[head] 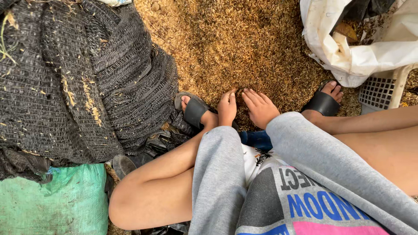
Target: The person scoops loose substrate from a large pile and packs it into small black plastic bags using both hands. The filled bags are then placed into a nearby white crate. The person repeats this process continuously.
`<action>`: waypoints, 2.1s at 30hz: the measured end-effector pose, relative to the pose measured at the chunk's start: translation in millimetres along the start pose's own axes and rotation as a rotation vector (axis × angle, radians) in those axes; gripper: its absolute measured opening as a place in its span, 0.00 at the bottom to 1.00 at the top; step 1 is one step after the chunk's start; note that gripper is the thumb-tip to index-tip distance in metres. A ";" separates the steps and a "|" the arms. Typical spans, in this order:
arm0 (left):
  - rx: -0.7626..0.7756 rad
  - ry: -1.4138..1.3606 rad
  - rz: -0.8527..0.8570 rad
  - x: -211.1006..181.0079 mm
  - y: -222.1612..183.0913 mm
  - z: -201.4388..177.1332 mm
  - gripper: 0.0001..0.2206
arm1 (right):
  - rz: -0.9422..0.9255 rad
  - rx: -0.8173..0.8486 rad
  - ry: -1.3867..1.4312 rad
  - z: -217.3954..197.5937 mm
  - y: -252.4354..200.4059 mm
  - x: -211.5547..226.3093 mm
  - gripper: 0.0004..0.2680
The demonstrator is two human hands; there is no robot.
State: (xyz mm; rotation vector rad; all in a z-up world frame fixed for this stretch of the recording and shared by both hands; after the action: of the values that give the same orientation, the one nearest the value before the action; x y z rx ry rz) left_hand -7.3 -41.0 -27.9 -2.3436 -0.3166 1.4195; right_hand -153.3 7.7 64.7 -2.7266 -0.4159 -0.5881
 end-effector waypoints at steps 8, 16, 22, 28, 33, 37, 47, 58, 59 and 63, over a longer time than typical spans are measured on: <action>-0.020 -0.206 -0.060 9.0 4.3 17.8 0.12 | -0.012 0.227 -0.378 0.8 20.0 11.3 0.24; -0.161 -0.187 -0.218 -6.6 1.4 13.3 0.11 | -0.105 0.416 -0.479 3.7 31.0 14.8 0.23; -0.245 -0.135 -0.104 -21.3 -4.9 8.6 0.09 | -0.140 0.481 -0.530 5.3 33.9 17.6 0.23; -0.178 0.014 -0.023 -38.1 -1.7 5.7 0.10 | -0.079 0.297 0.069 3.4 40.5 -20.0 0.22; -0.022 0.044 -0.003 -22.4 1.2 4.7 0.13 | 0.606 -0.188 0.430 -15.4 -12.5 -144.7 0.14; 0.159 -0.062 0.001 -36.7 6.3 0.9 0.21 | 0.608 0.197 0.192 5.6 -26.4 -143.9 0.26; 0.159 0.299 0.034 -53.0 -5.8 1.8 0.21 | 0.140 0.554 -0.242 70.3 -34.7 -78.4 0.21; 0.009 0.462 -0.004 -53.0 -14.4 -6.7 0.17 | 0.525 0.104 0.806 1.5 7.8 -78.3 0.17; 0.007 0.485 -0.036 -53.0 -16.2 -7.2 0.18 | 0.481 0.045 0.823 -3.6 12.5 -74.9 0.16; 0.015 0.646 -0.204 -44.6 -20.9 -6.3 0.16 | 0.419 0.031 0.827 -1.4 23.3 -66.3 0.14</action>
State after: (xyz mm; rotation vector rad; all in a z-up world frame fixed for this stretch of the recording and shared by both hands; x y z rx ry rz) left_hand -22.3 -40.4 19.5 -2.5149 -0.3387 0.5217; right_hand -203.7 -27.9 31.1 -2.1660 0.3343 -1.4384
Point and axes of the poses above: each hand's wrist, its own y-axis towards the middle knuckle, its own z-axis out of the palm, x = y × z, the point moved 6 cm from there along y, towards the middle knuckle, and after that the axes turned 5 degrees about -z, right-handed, at the moved point
